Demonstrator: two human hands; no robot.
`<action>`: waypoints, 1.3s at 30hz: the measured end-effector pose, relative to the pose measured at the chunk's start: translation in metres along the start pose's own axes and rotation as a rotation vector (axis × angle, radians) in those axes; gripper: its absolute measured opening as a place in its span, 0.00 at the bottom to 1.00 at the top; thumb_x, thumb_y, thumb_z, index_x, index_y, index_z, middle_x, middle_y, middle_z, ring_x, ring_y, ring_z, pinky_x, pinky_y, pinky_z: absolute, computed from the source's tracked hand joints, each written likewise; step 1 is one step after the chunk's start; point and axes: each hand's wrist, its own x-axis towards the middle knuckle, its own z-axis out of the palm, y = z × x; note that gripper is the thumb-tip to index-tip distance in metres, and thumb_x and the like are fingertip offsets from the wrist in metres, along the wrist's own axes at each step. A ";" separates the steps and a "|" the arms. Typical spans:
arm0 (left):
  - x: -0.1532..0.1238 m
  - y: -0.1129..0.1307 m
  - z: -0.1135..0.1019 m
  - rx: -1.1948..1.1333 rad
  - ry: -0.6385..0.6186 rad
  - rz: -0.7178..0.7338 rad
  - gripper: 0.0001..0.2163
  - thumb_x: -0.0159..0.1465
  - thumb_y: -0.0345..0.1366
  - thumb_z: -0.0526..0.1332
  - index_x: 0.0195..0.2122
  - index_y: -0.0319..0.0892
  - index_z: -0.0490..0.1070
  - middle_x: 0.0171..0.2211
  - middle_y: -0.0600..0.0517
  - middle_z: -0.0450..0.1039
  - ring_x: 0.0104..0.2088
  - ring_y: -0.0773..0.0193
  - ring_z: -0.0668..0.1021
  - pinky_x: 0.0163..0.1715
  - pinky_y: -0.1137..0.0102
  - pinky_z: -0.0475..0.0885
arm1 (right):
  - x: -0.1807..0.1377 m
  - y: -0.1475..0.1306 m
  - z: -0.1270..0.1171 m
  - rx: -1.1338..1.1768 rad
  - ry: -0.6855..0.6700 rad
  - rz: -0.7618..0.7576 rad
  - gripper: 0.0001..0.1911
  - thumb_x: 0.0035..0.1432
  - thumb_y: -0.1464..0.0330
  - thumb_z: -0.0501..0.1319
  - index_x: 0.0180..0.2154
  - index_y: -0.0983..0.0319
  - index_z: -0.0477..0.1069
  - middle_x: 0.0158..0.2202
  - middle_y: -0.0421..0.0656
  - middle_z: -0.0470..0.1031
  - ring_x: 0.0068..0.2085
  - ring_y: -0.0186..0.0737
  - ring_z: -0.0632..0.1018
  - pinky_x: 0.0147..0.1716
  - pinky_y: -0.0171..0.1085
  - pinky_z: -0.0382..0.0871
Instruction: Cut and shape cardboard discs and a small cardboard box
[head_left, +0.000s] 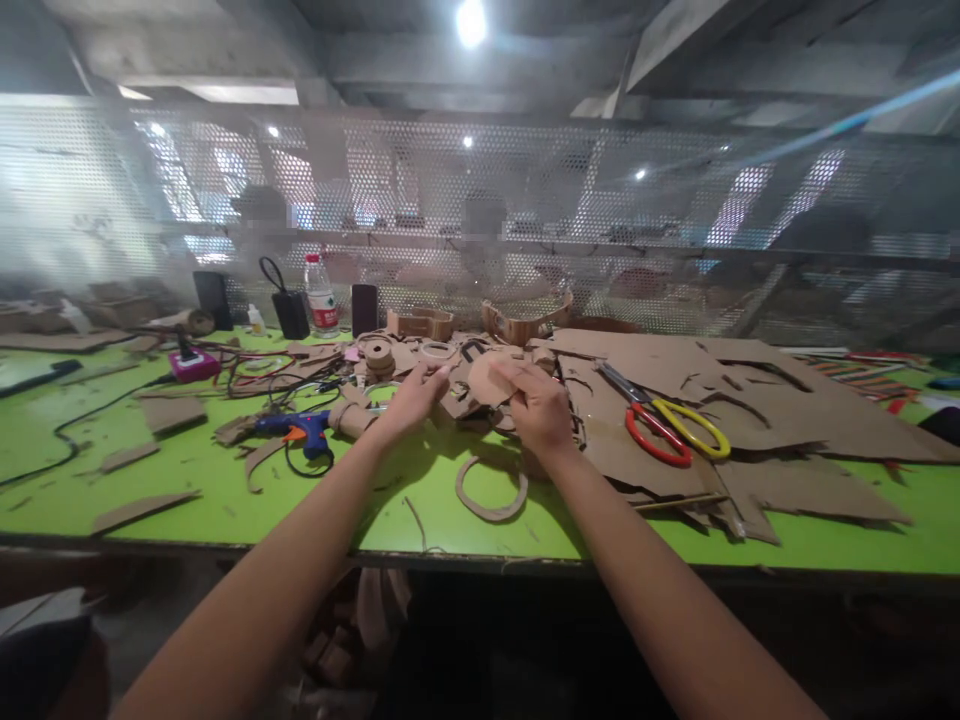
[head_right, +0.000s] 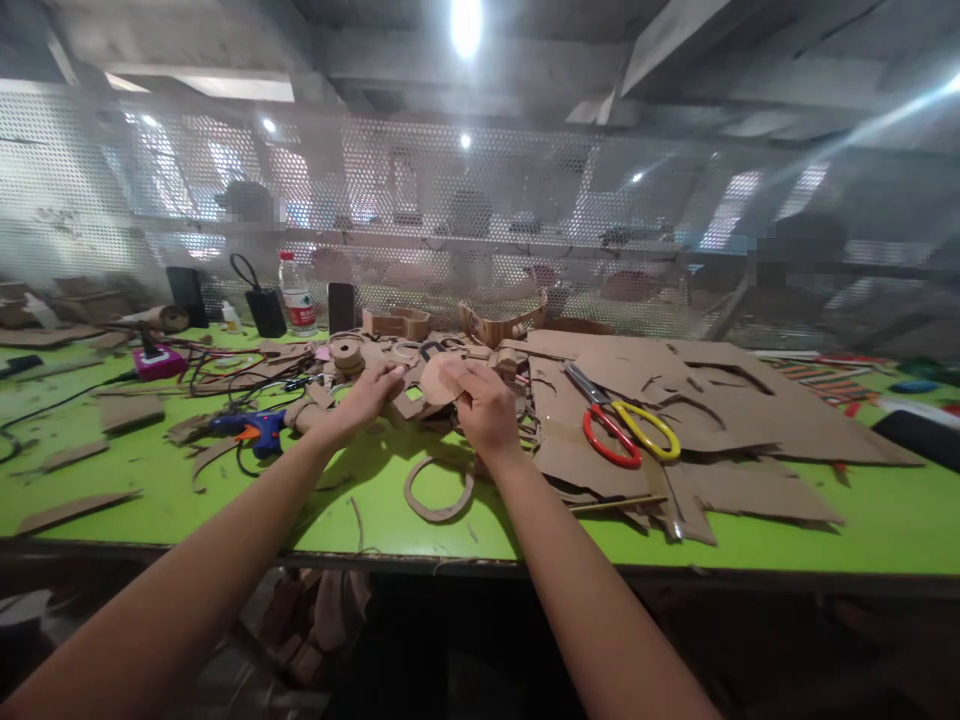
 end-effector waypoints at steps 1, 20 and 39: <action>-0.001 0.000 0.002 -0.045 -0.017 0.013 0.15 0.69 0.47 0.54 0.39 0.40 0.72 0.36 0.49 0.76 0.38 0.59 0.77 0.43 0.62 0.72 | 0.001 -0.001 0.001 -0.005 -0.017 -0.034 0.29 0.57 0.79 0.49 0.54 0.60 0.77 0.53 0.45 0.80 0.55 0.44 0.76 0.57 0.43 0.69; -0.007 -0.014 0.008 -0.392 -0.190 -0.039 0.14 0.64 0.36 0.64 0.50 0.40 0.68 0.42 0.49 0.75 0.35 0.64 0.79 0.32 0.68 0.77 | -0.005 -0.002 0.017 -0.192 -0.166 0.004 0.25 0.62 0.76 0.54 0.57 0.56 0.75 0.65 0.47 0.67 0.61 0.53 0.67 0.60 0.53 0.62; -0.008 -0.006 -0.005 0.140 0.132 0.062 0.17 0.52 0.39 0.69 0.44 0.44 0.74 0.54 0.41 0.67 0.62 0.39 0.65 0.62 0.47 0.57 | 0.014 0.003 -0.002 0.199 -0.178 0.374 0.15 0.69 0.59 0.58 0.38 0.65 0.73 0.30 0.38 0.75 0.27 0.32 0.75 0.29 0.35 0.73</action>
